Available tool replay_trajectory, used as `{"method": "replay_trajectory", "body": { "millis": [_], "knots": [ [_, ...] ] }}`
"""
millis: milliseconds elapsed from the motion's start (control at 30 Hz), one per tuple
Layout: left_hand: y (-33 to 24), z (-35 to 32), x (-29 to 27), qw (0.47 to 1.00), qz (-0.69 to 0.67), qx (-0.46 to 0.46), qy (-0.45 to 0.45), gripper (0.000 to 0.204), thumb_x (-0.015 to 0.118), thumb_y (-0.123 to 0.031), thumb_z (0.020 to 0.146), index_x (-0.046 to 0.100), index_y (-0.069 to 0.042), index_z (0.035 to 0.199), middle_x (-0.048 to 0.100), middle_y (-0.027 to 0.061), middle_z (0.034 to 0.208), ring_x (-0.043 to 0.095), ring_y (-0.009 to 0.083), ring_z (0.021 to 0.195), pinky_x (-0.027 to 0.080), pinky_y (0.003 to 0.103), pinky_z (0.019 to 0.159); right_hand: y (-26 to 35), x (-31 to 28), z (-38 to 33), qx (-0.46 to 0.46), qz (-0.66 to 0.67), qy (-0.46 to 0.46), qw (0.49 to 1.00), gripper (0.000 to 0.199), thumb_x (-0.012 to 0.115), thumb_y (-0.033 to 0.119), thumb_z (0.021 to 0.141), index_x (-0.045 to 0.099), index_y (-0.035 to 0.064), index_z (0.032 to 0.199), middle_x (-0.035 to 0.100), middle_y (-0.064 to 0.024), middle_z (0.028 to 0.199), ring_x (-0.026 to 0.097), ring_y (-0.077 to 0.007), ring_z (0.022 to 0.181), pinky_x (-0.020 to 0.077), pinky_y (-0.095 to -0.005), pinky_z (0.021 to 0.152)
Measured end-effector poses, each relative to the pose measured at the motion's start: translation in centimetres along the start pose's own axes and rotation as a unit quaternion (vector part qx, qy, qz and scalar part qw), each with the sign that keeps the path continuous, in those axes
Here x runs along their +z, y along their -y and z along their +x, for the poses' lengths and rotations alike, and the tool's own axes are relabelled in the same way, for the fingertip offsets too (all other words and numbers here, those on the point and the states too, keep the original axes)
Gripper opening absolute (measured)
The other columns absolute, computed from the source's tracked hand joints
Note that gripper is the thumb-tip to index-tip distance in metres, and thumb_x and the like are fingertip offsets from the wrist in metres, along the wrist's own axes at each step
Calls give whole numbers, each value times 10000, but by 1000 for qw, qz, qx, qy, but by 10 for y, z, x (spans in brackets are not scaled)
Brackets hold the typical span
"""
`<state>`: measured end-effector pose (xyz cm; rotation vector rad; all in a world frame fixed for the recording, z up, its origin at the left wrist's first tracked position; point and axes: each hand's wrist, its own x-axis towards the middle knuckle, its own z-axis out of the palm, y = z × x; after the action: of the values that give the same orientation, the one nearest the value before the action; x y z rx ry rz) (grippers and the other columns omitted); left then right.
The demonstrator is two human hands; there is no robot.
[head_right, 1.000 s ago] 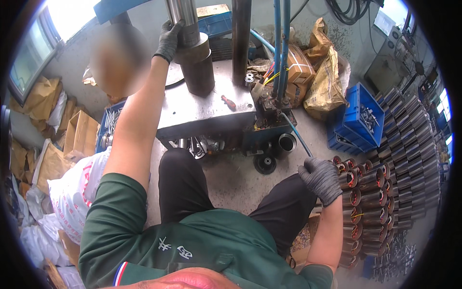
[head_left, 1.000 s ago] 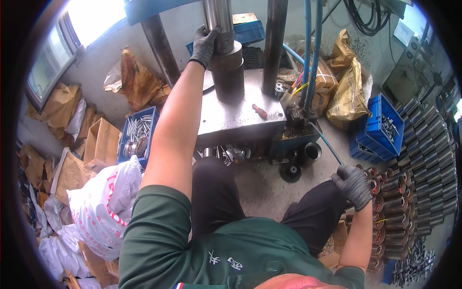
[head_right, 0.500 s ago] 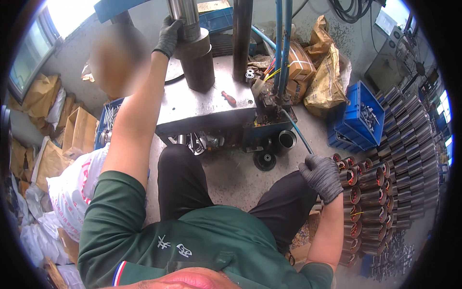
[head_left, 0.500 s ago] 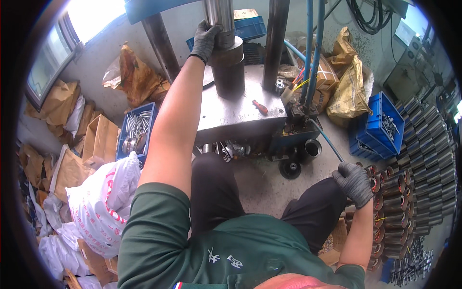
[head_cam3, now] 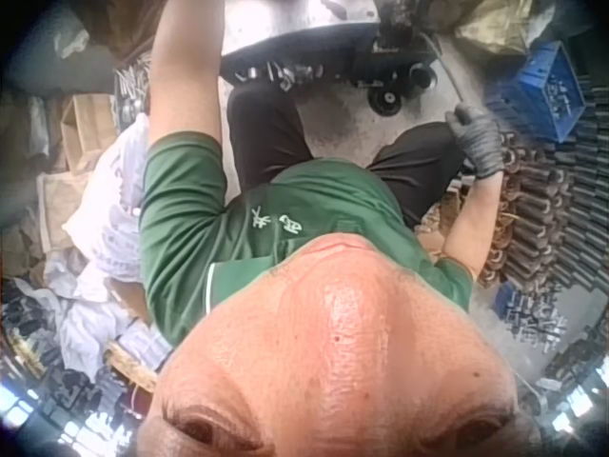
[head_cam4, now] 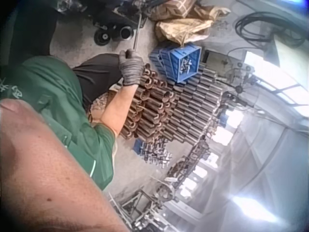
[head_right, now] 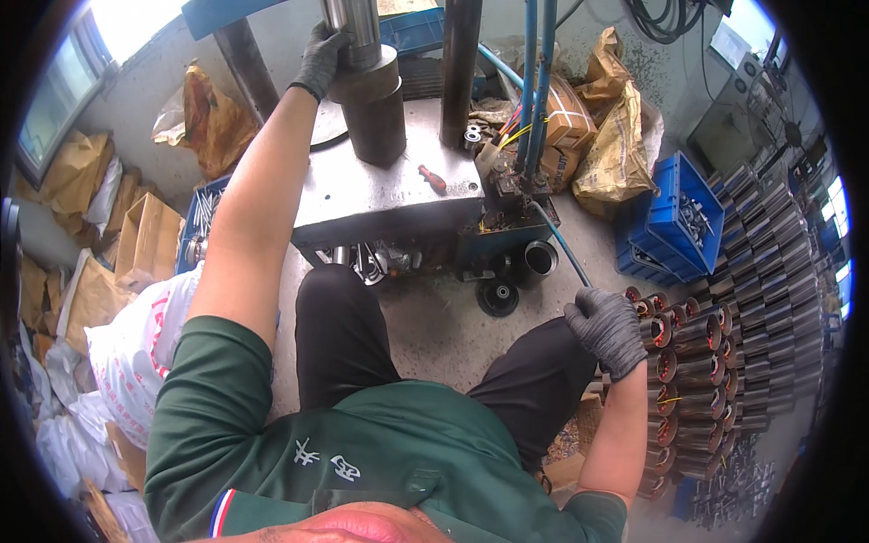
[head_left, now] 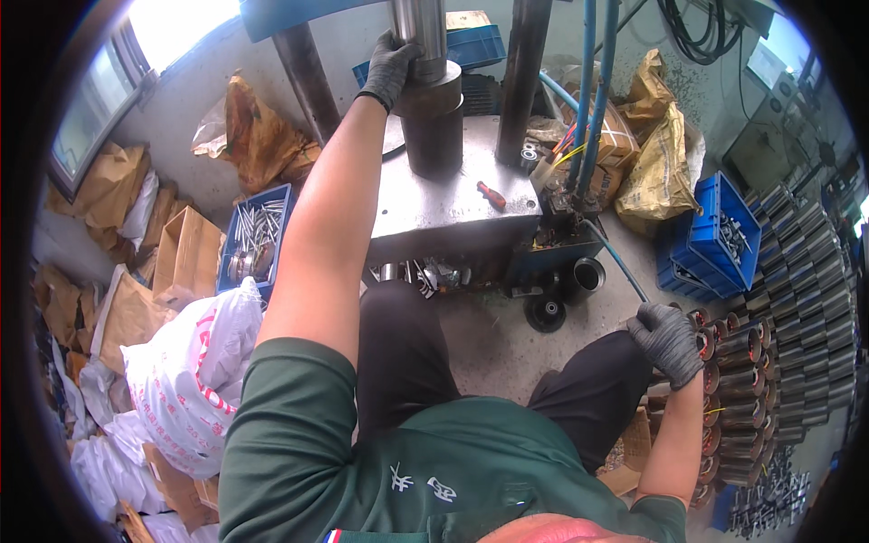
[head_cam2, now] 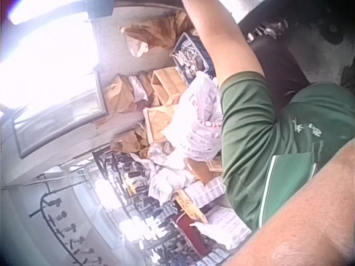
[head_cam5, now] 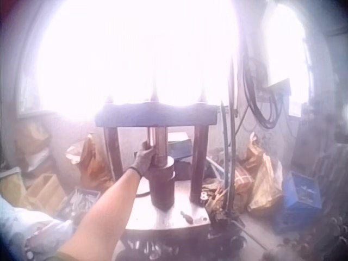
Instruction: The recorder is inserting wire-wound stators into metal housings using a hydraulic press to seat them properly, then trimming the excess length of the lead wires using scissors.
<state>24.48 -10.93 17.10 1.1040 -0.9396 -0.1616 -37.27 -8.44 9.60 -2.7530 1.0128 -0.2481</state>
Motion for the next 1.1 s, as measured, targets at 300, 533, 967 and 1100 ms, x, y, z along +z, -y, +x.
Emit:
{"method": "replay_trajectory", "body": {
  "millis": [300,533,967,1100],
  "knots": [
    [-1,0,-2,999,25,-20,0,471,735,-64,758,571,-31,1198,667,88,1014,653,192,897,550,329,804,0,-4,5,-5,-4,35,999,297,663,301,878,682,7,833,683,-239,832,680,-426,820,539,-504,754],
    [6,7,-5,995,99,-6,0,465,750,-104,713,580,-26,1138,669,92,955,654,200,889,546,348,806,-17,-26,22,-27,13,107,994,260,641,273,890,715,29,940,698,-220,869,680,-420,843,541,-494,763],
    [11,9,-4,994,108,-35,7,464,771,-133,714,593,-32,1130,681,100,957,661,201,851,544,332,797,-14,-42,32,38,92,83,992,325,600,230,877,741,87,1133,737,-202,1004,712,-362,961,547,-455,914],
    [9,12,-7,985,165,-43,1,463,770,-146,716,601,-33,1132,682,103,967,663,203,870,542,332,804,-14,-40,35,-39,-64,251,965,295,574,92,879,716,43,1133,734,-208,1004,712,-337,995,563,-414,885]
  ]
}}
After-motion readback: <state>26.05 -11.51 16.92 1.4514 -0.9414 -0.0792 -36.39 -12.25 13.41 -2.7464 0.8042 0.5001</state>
